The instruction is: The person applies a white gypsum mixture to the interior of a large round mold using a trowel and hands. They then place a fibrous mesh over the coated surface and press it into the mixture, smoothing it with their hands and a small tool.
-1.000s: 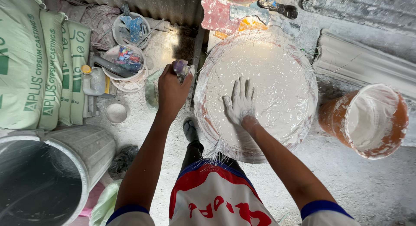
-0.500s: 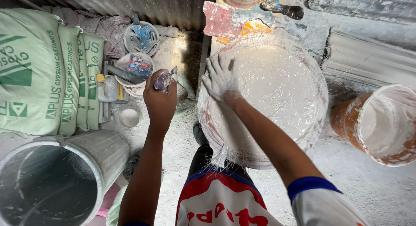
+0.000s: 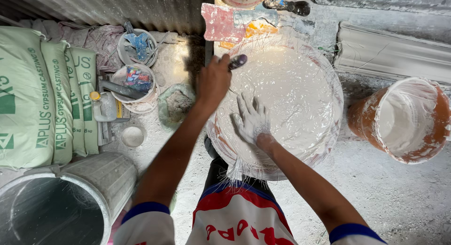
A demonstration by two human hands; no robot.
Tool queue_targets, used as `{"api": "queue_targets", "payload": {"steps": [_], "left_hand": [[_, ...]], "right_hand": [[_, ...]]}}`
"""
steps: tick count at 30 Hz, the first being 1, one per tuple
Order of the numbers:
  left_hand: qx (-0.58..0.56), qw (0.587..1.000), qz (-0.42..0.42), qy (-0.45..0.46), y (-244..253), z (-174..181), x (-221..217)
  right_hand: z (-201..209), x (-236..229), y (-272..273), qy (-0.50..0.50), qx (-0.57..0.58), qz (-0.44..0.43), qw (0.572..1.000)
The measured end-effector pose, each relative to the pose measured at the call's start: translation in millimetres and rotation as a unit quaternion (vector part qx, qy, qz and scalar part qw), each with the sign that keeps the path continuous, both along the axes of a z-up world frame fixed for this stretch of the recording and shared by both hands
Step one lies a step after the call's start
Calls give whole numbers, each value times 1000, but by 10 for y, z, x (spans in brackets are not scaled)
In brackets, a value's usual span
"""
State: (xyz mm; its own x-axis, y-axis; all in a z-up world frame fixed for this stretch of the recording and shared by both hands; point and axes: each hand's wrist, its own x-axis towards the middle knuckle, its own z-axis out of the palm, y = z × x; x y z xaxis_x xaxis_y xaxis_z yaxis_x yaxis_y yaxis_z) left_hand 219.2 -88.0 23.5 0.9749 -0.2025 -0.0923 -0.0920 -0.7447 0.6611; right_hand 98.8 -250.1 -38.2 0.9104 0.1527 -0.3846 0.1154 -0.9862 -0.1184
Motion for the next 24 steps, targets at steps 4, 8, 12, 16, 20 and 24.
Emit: {"api": "queue_targets", "payload": {"steps": [4,8,12,16,20,24], "left_hand": [[127,986,-63,-90,-278,-85,-345],[89,984,-126,-86,-52,-149,-250],[-29,954,-163,-248,314,-107,-7],[13,958,-286,-25,451,4,-349],[-5,954,-298,-38,510,14,-463],[-43,934,-284,-211,552,5,-286]], "right_hand": [[7,-132,-212,6,-11,0,1000],[-9,-130,-456,-31,52,-10,998],[-50,-25,-398,-77,99,13,992],[-37,129,-254,-67,91,14,994],[-49,184,-226,-77,101,-5,992],[-69,406,-182,-127,115,-17,985]]}}
